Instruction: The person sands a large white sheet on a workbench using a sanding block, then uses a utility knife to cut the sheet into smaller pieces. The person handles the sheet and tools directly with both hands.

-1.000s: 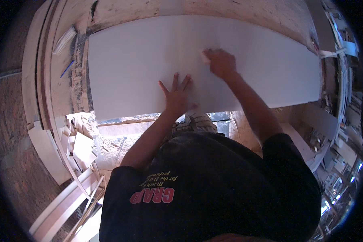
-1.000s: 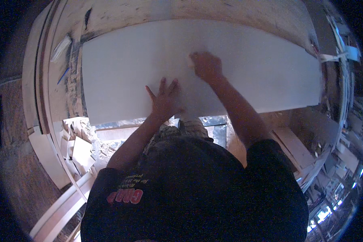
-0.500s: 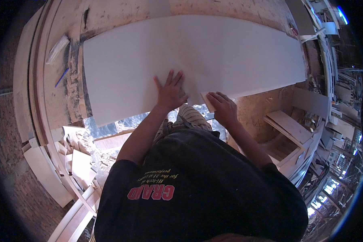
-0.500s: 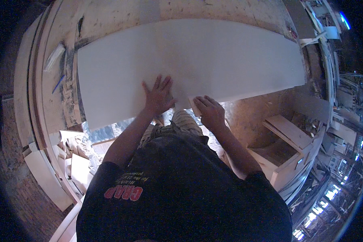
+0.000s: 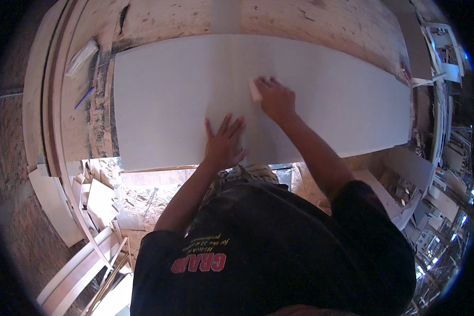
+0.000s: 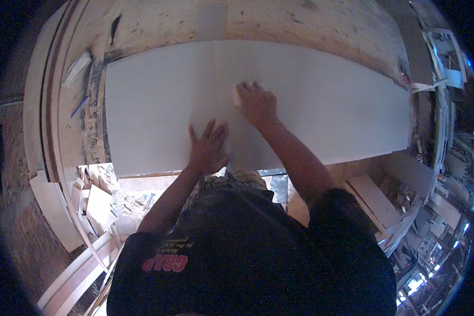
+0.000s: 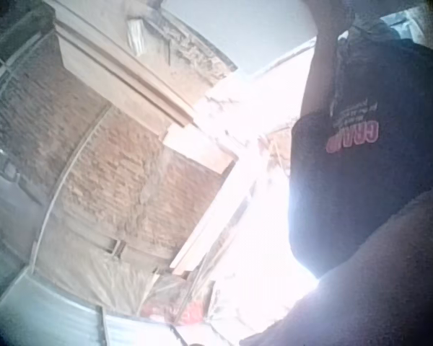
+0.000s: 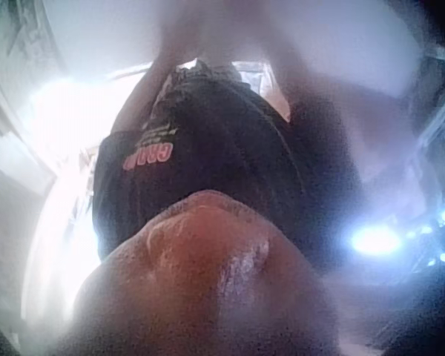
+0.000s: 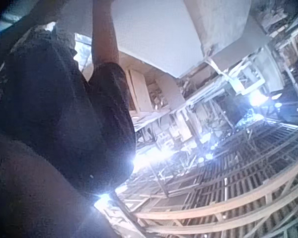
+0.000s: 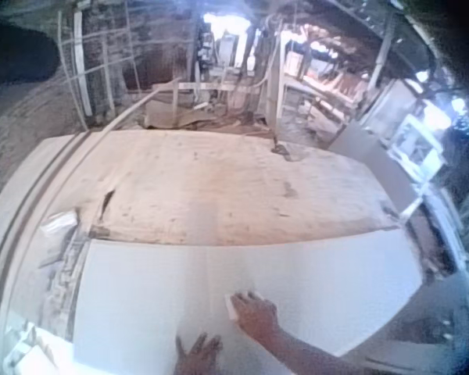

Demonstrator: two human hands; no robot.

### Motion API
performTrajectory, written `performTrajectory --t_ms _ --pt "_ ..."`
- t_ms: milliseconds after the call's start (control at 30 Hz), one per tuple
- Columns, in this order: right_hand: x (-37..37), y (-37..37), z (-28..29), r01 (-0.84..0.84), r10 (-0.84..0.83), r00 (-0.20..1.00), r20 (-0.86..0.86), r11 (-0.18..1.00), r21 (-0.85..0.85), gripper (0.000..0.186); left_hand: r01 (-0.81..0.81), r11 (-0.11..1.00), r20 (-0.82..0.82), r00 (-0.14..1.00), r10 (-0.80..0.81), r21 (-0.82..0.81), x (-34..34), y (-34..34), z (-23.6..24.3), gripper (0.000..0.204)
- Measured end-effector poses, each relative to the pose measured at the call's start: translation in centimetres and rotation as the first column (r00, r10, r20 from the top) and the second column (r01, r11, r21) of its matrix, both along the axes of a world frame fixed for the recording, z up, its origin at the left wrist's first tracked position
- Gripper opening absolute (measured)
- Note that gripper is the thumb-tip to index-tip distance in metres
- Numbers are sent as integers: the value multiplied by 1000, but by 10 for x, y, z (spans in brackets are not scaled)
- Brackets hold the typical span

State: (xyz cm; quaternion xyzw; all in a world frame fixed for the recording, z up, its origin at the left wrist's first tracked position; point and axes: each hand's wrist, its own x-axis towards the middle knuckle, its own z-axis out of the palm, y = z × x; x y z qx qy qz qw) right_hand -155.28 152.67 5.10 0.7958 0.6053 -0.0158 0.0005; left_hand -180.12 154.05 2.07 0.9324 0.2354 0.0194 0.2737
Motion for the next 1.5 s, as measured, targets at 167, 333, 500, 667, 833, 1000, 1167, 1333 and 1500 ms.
performTrajectory --t_ms 167,333,500,667,833,1000,1167,1333,1500 --pt "46 105 1 125 -124 992 17 987 -100 43 -30 999 -17 999 30 -15 0 -2 -2 84" --pt "101 154 0 54 -49 998 28 976 -213 50 -21 1000 -30 999 20 -2 2 1 -1 84" --pt "101 123 11 92 -96 994 -55 993 -77 48 -3 999 -97 995 7 44 4 -3 0 84" --pt "55 43 6 35 -39 999 -27 991 -132 40 11 997 -46 999 -8 76 -3 -6 -4 83" --pt "-40 -87 19 -40 37 999 -15 982 -182 36 39 993 -17 999 -37 112 -6 -6 -13 80" --pt "-116 -188 47 -38 11 981 -193 989 -139 37 72 988 5 997 -73 137 -6 -4 -22 85" --pt "-113 -224 52 161 -158 961 -227 987 -7 35 9 997 7 1000 -9 81 1 -4 -7 90" --pt "-81 -199 48 97 -91 991 -97 994 50 45 -205 978 0 979 205 38 22 -31 -2 103" --pt "-33 -157 6 4 -1 997 -77 999 49 50 -210 978 -14 978 210 -20 30 -38 -14 108"
